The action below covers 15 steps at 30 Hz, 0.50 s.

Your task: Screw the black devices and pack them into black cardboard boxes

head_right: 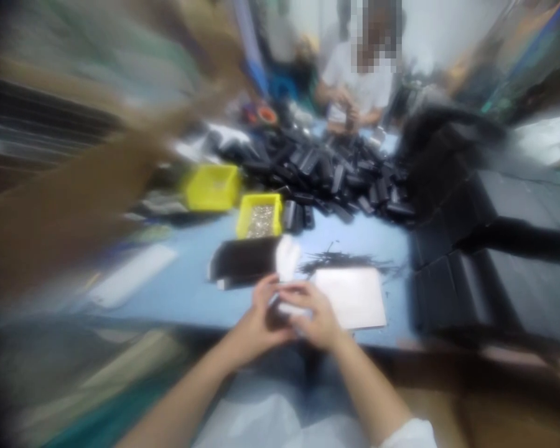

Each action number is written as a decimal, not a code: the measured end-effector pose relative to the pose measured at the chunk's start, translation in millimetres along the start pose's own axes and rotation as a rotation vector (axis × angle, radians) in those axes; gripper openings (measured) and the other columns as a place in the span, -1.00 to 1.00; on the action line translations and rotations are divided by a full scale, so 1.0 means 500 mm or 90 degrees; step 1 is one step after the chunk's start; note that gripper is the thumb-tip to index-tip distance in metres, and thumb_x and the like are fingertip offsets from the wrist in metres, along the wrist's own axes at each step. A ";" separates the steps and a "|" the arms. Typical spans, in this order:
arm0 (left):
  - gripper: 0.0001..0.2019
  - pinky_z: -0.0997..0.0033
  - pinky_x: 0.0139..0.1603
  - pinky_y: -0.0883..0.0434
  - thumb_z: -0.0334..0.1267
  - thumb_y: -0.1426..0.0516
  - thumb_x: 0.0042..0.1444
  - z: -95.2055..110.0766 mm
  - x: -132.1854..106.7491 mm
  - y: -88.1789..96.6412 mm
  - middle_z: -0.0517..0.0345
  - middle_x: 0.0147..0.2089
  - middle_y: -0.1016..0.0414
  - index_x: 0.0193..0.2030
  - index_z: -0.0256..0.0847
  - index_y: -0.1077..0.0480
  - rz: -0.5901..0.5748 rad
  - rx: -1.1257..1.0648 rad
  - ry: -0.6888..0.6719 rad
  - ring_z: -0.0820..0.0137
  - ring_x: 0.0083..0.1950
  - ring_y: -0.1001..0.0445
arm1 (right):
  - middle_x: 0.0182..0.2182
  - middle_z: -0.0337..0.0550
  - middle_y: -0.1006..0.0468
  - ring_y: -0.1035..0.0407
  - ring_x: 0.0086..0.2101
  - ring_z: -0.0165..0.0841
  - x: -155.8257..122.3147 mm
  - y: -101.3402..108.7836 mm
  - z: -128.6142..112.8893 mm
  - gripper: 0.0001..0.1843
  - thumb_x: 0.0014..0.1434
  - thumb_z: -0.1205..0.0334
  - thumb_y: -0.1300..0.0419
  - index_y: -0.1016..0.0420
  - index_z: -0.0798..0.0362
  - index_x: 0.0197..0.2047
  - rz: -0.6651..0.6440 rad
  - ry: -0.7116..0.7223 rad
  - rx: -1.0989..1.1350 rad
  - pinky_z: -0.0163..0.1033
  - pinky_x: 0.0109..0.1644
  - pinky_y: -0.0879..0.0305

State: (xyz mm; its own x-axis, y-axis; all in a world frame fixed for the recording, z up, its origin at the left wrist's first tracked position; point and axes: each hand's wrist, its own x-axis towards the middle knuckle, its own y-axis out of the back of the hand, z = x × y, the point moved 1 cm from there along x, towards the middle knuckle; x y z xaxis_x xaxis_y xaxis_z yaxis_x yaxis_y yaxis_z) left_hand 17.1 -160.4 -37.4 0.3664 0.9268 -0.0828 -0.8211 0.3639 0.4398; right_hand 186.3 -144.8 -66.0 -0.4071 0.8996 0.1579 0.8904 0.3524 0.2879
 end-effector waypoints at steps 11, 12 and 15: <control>-0.19 0.29 -0.14 -0.39 -0.20 -0.23 -0.03 -0.046 0.056 0.036 -0.02 -0.09 -0.47 0.35 -0.19 0.01 -0.078 0.038 0.058 0.19 -0.15 -0.49 | 0.09 -0.21 -0.22 -0.13 0.17 -0.84 0.062 0.031 0.039 -0.31 0.18 -0.24 0.16 -0.43 0.02 0.11 -0.064 0.023 -0.163 -0.62 0.44 -0.14; -0.31 0.27 -0.14 -0.38 -0.21 -0.22 -0.03 -0.058 0.070 0.047 -0.03 -0.12 -0.47 0.27 -0.21 -0.12 -0.089 0.114 0.059 0.17 -0.15 -0.48 | 0.07 -0.19 -0.24 -0.15 0.13 -0.85 0.109 0.067 0.063 -0.31 0.18 -0.24 0.15 -0.45 0.04 0.09 -0.070 -0.032 -0.187 -0.62 0.43 -0.14; -0.56 0.16 -0.06 -0.34 -0.23 -0.27 -0.15 -0.079 0.120 0.084 -0.10 -0.09 -0.44 -0.07 -0.27 -0.37 -0.121 0.377 0.014 0.06 -0.07 -0.42 | 0.06 -0.05 -0.22 -0.07 0.14 -0.82 0.258 0.198 0.136 -0.28 0.20 -0.15 0.14 -0.30 0.19 0.22 0.201 -0.297 -0.310 -0.52 0.54 0.05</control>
State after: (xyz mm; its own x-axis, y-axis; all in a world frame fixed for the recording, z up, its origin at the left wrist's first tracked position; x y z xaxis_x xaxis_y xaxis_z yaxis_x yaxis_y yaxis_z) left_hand -12.7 -85.9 -59.4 0.4684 0.8547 -0.2238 -0.3580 0.4152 0.8363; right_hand 235.7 23.8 -81.6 0.0788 0.9933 -0.0841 0.7154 0.0024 0.6987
